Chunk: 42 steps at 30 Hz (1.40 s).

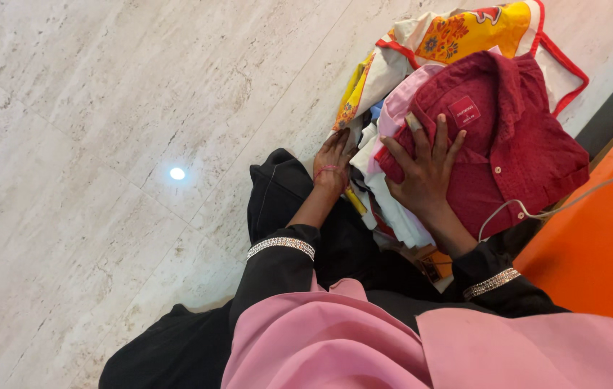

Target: The person folds a red shirt and a white striped shirt by hand and places the folded red shirt into a bag.

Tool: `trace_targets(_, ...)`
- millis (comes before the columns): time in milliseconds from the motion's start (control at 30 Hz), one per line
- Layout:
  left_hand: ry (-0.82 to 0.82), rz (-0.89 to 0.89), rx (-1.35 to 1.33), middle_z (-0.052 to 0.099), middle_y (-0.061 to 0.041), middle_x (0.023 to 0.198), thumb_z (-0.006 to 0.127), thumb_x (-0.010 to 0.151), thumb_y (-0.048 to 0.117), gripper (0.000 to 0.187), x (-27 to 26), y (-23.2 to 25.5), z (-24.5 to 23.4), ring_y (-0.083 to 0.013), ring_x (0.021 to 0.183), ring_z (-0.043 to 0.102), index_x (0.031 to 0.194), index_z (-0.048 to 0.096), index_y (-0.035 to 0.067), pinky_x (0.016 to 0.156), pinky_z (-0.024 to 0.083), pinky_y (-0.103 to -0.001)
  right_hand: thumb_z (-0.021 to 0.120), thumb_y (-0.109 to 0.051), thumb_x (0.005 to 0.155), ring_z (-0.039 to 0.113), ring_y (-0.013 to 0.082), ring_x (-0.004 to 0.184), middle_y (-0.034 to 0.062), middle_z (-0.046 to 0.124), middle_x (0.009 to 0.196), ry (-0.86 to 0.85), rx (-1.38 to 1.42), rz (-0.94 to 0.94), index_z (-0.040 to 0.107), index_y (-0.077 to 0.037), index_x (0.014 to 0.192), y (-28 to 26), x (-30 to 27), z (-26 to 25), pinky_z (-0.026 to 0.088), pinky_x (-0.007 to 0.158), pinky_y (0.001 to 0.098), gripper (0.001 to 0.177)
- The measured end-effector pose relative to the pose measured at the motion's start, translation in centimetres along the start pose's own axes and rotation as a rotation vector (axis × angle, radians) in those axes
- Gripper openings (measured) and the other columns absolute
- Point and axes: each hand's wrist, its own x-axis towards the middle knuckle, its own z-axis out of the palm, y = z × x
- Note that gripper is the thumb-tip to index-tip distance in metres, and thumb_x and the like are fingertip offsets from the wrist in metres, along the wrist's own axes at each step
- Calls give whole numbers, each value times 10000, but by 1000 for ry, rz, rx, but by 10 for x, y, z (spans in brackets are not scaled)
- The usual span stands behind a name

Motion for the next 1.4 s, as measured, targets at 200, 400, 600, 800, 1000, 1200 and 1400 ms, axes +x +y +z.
trace_targets(200, 30, 77, -123, 389, -31, 1620, 638, 840, 149, 697, 5, -1, 11, -221, 1581, 176, 1519, 491, 210, 1276, 3, -408, 895, -277, 753, 108, 471, 1610, 93, 330, 1698, 1, 20, 6, 671, -306, 1404, 4, -2, -6, -13, 1263, 718, 689)
trace_targets(400, 12, 171, 4, 466, -94, 1561, 703, 821, 167, 634, -3, 3, 11, -206, 1519, 290, 1446, 592, 178, 1261, -60, -540, 887, -262, 698, 105, 487, 1598, 103, 323, 1690, -21, 44, 29, 671, -305, 1401, 7, -2, -12, -12, 1254, 724, 737)
trace_targets(600, 36, 131, 290, 472, 36, 1534, 526, 996, 295, 365, 7, 22, 75, -258, 1519, 279, 1334, 654, 238, 1236, 60, -511, 893, -261, 706, 106, 476, 1606, 97, 327, 1697, -5, 34, 3, 663, -305, 1414, 1, 0, -7, -8, 1257, 728, 746)
trace_targets(800, -112, 212, 331, 564, 83, 1506, 538, 1025, 342, 377, 14, 20, 66, -194, 1528, 330, 1341, 717, 241, 1205, 222, -433, 891, -256, 701, 117, 476, 1604, 99, 326, 1691, 3, 35, -6, 657, -305, 1420, 3, -1, -10, -1, 1258, 727, 757)
trace_targets(1000, 68, 332, 483, 597, -15, 1314, 633, 814, 477, 450, 5, 10, -18, -255, 1298, 442, 1193, 719, 250, 1135, 222, -465, 876, -261, 672, 135, 481, 1587, 99, 340, 1666, 11, 59, 5, 656, -305, 1393, 3, -1, -16, 14, 1246, 734, 755)
trace_targets(1200, 212, 487, 304, 640, -32, 1098, 673, 839, 291, 144, -45, 2, -89, -244, 1153, 560, 874, 796, 225, 1021, 391, -366, 890, -302, 718, 140, 474, 1589, 101, 340, 1674, 16, 44, -12, 662, -301, 1400, 5, -5, -10, 24, 1243, 740, 719)
trace_targets(1400, 552, 599, 226, 651, -24, 1005, 667, 790, 180, 99, -75, -1, -135, -204, 1065, 609, 798, 761, 149, 1030, 456, -351, 894, -345, 757, 141, 465, 1592, 95, 344, 1674, 17, 66, -16, 679, -296, 1377, 7, -10, -11, 31, 1243, 748, 658)
